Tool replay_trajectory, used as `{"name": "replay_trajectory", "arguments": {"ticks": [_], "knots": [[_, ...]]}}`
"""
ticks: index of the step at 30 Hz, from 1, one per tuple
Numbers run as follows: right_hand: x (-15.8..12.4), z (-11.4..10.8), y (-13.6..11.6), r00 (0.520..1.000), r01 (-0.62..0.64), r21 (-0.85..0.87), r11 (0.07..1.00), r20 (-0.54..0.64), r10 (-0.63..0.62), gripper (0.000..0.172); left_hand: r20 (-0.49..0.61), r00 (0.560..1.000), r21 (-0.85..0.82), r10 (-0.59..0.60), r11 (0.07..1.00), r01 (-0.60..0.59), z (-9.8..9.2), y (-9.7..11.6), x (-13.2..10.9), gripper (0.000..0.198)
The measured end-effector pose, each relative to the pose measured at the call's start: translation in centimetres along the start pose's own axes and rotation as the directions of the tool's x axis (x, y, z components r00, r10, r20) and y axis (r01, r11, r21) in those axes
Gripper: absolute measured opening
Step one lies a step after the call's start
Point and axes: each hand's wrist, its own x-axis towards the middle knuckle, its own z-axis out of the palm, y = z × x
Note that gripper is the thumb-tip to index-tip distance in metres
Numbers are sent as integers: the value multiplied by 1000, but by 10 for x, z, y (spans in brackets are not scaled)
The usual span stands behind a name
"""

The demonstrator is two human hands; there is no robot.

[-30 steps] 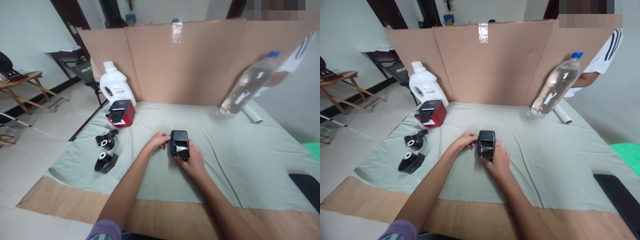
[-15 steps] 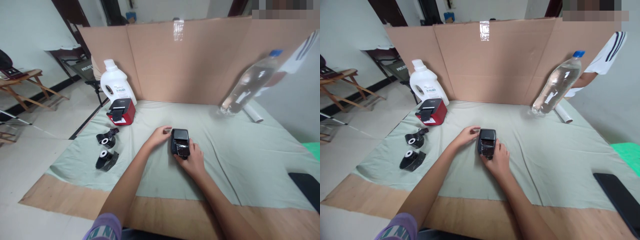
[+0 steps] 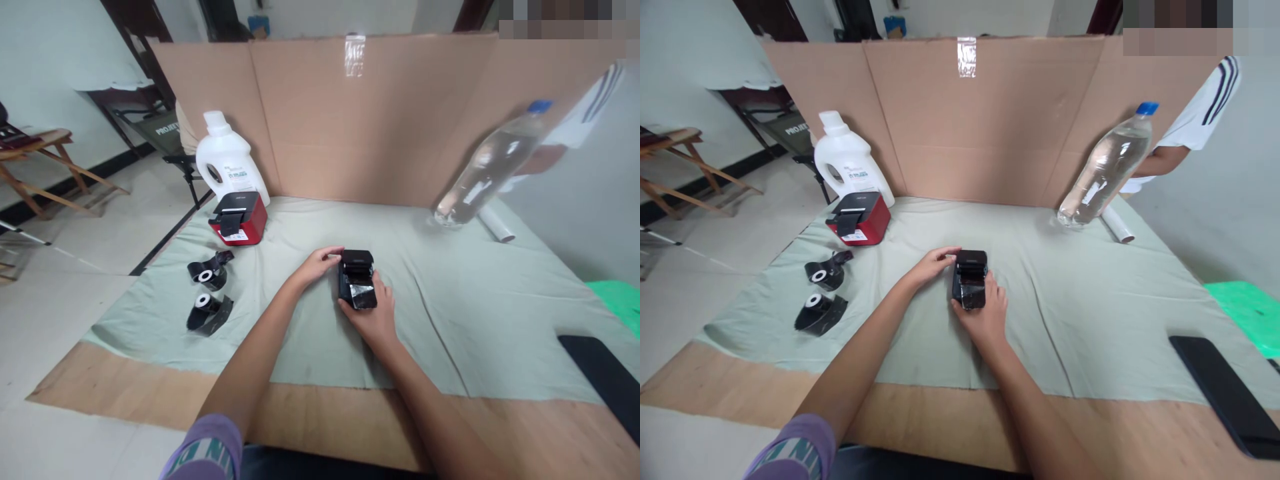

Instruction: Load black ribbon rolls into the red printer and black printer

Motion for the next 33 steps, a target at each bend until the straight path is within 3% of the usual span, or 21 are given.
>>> {"name": "replay_trajectory", "arguments": {"ticks": [2,7,10,13,14,16,18,19,21,28,33], "knots": [[0,-1,0,1000,-3,-3,1000,1,3,100,-130,991,83,-29,996,40,9,2,5,30],[-1,-2,0,1000,19,-32,999,5,-18,97,-352,930,180,-109,967,181,29,12,16,41],[-3,-2,2,1000,24,-38,999,-5,-24,96,-494,861,177,-121,955,236,40,26,12,25],[-4,-1,3,1000,24,-62,998,-6,-25,96,-642,767,224,-15,953,206,50,45,3,19],[-4,-1,3,1000,26,-72,997,-6,-26,95,-639,768,285,47,942,179,53,51,1,17],[-4,0,4,999,31,-84,996,-11,-32,94,-499,857,469,129,872,142,56,61,-3,14],[-5,0,4,999,39,-83,996,-22,-41,93,-273,958,621,88,777,106,56,68,-4,9],[-5,1,4,999,42,-82,996,-24,-44,92,-188,981,663,50,743,89,56,70,-3,5],[-5,1,5,999,44,-83,996,-22,-46,91,-95,995,694,10,718,59,53,73,0,6],[-4,3,6,996,75,-89,993,-45,-79,91,40,999,730,8,682,-35,46,94,12,26],[-5,11,15,986,123,-71,990,-102,-130,85,70,995,736,64,670,-95,37,114,6,10]]}}
